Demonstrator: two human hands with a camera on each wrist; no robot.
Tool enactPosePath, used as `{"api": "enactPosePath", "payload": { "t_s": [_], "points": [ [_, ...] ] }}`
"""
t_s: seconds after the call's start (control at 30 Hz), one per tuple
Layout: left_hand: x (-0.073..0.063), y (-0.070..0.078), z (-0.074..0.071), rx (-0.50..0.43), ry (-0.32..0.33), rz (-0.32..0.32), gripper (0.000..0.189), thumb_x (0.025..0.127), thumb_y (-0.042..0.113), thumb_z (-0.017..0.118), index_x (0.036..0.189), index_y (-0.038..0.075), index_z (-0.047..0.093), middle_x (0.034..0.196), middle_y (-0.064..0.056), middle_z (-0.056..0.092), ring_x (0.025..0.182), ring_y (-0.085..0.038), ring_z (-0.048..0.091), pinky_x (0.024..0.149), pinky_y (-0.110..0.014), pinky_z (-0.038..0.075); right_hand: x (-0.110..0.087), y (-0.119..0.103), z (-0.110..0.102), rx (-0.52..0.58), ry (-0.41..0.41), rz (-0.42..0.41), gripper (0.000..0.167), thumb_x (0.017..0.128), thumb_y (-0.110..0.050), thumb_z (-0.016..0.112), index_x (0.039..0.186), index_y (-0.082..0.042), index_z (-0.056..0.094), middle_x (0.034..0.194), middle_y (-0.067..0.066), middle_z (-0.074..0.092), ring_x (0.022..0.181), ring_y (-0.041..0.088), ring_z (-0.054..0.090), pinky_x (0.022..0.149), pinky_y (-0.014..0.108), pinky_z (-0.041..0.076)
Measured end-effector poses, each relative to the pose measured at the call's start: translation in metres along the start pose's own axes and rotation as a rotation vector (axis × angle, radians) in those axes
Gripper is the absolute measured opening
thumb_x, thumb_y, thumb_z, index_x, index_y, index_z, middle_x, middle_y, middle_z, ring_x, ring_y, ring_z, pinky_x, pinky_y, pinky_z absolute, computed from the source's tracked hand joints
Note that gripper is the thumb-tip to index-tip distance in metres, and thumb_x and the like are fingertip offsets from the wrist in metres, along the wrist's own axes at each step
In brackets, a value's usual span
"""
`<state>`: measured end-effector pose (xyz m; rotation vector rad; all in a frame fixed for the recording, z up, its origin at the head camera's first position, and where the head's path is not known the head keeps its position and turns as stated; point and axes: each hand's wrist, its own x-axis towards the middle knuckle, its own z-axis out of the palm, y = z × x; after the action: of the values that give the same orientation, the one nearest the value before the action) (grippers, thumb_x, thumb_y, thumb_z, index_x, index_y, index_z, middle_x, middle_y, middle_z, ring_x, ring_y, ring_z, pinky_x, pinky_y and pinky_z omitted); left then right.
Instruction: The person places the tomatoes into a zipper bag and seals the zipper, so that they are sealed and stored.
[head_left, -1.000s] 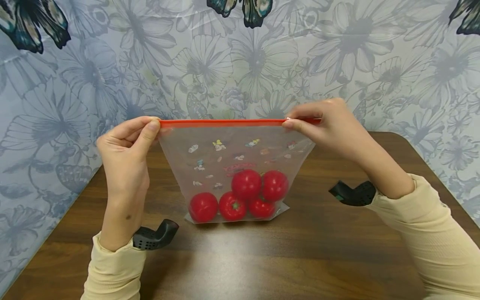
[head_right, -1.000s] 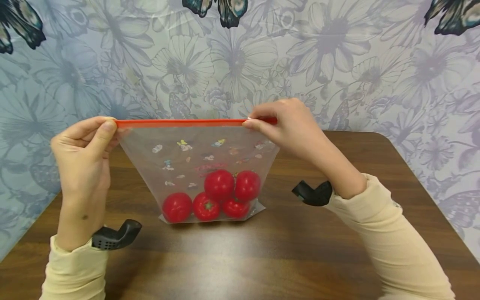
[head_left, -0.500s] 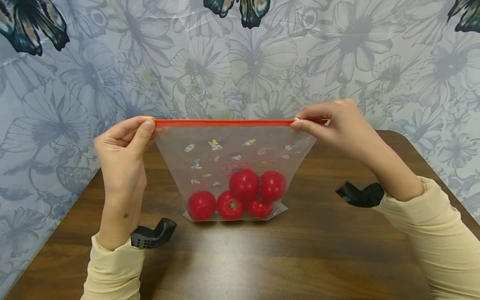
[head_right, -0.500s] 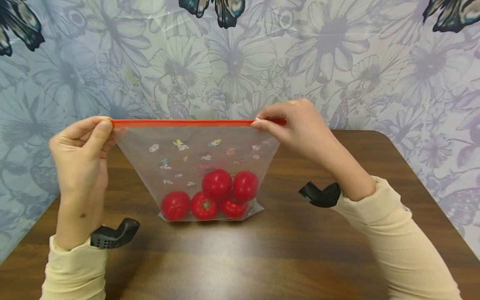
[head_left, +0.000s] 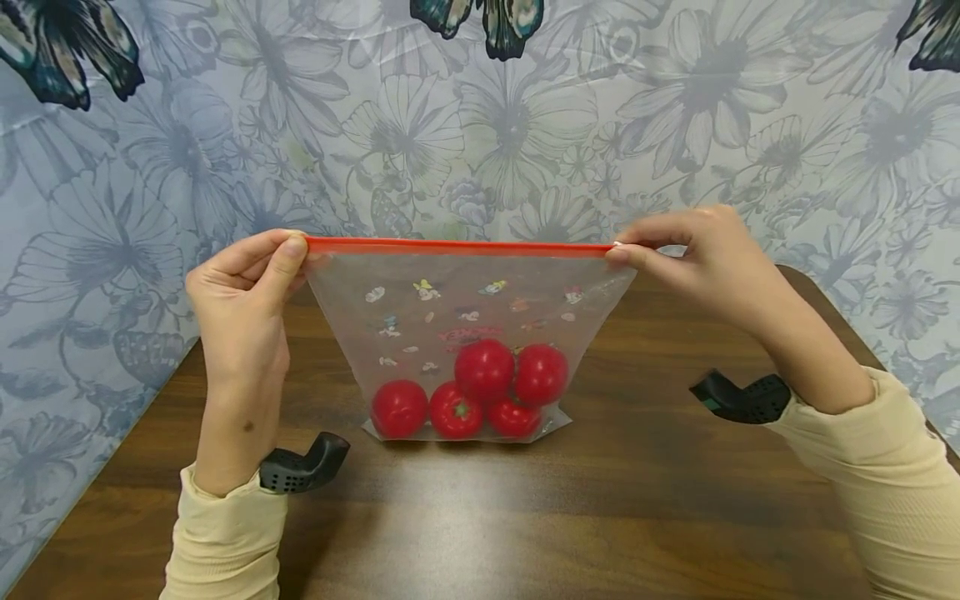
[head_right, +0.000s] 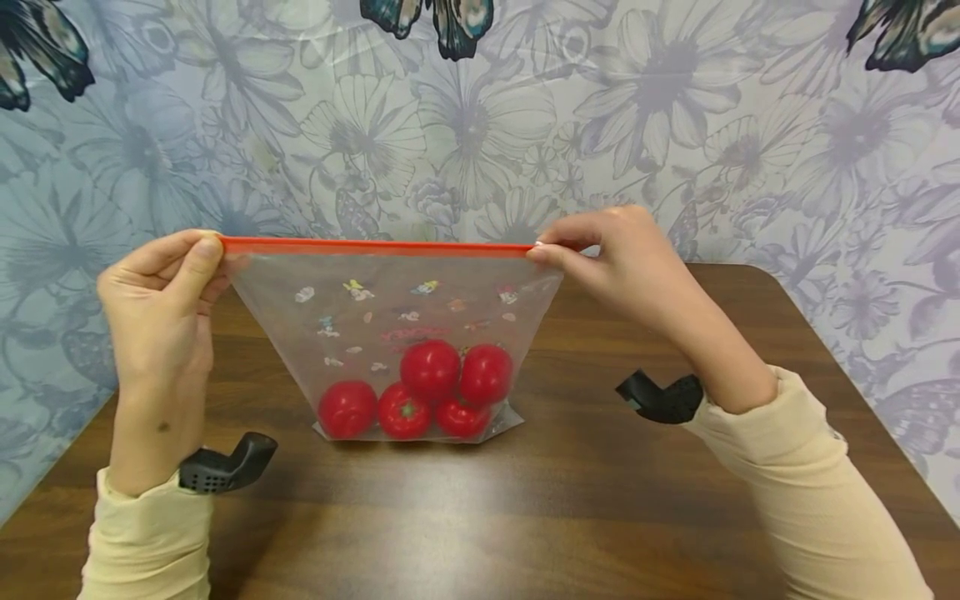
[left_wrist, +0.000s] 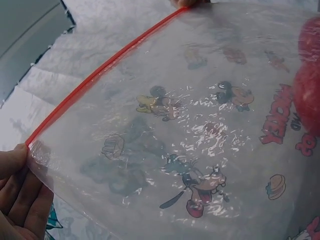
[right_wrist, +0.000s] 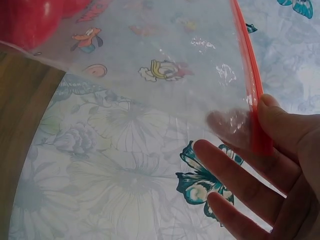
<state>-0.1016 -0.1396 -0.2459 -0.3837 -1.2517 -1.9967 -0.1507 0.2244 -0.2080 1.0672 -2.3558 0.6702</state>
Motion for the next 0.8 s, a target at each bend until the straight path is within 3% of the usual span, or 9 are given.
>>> {"api": "enactPosePath", "payload": {
  "t_s": [0.2,0.33,0.57,0.7,0.8],
  "points": [
    [0.003,0.003,-0.005,-0.060,0.019,-0.056,0.014,0.074,-0.014,0.071,0.086,-0.019,0.065,0.071,-0.021,0.066,0.062,-0.026,0.067,0.065,-0.029,0.056,0.000,-0.001,-0.001,-0.002,0.017,0.006,0.003,0.084,-0.013,0.072,0.081,-0.011,0.073,0.075,-0.008,0.067,0.071,-0.004,0.056,0.062,0.016,0.040],
    [0.005,0.004,-0.007,-0.050,0.023,-0.059,0.014,0.075,-0.013,0.071,0.086,-0.019,0.065,0.072,-0.021,0.066,0.062,-0.026,0.067,0.066,-0.029,0.056,-0.001,-0.002,-0.001,0.003,0.027,-0.007,0.004,0.083,-0.012,0.072,0.079,-0.011,0.073,0.073,-0.008,0.067,0.070,-0.005,0.057,0.061,0.015,0.041],
    [0.011,0.002,-0.016,-0.056,0.012,-0.128,0.020,0.076,-0.009,0.072,0.094,-0.017,0.066,0.075,-0.019,0.067,0.063,-0.023,0.066,0.063,-0.026,0.056,-0.003,-0.013,0.003,0.079,0.020,0.060,0.003,0.083,-0.008,0.071,0.085,-0.008,0.074,0.070,-0.007,0.067,0.064,-0.002,0.060,0.058,0.012,0.045],
    [0.015,-0.002,-0.025,0.029,-0.050,-0.196,0.036,0.084,0.002,0.067,0.118,-0.007,0.061,0.093,-0.016,0.068,0.078,-0.020,0.068,0.072,-0.025,0.054,0.001,-0.012,0.005,0.074,0.025,0.087,0.005,0.084,-0.007,0.070,0.087,-0.006,0.073,0.068,-0.005,0.067,0.063,-0.004,0.060,0.056,0.011,0.044],
    [0.017,-0.014,-0.041,0.116,-0.183,-0.273,0.042,0.091,0.010,0.060,0.131,0.000,0.052,0.110,-0.013,0.065,0.095,-0.020,0.065,0.085,-0.027,0.049,0.004,-0.008,0.006,0.073,0.031,0.103,0.006,0.085,-0.007,0.069,0.087,-0.004,0.073,0.068,-0.003,0.067,0.059,-0.002,0.058,0.050,0.012,0.040]
  ]
}}
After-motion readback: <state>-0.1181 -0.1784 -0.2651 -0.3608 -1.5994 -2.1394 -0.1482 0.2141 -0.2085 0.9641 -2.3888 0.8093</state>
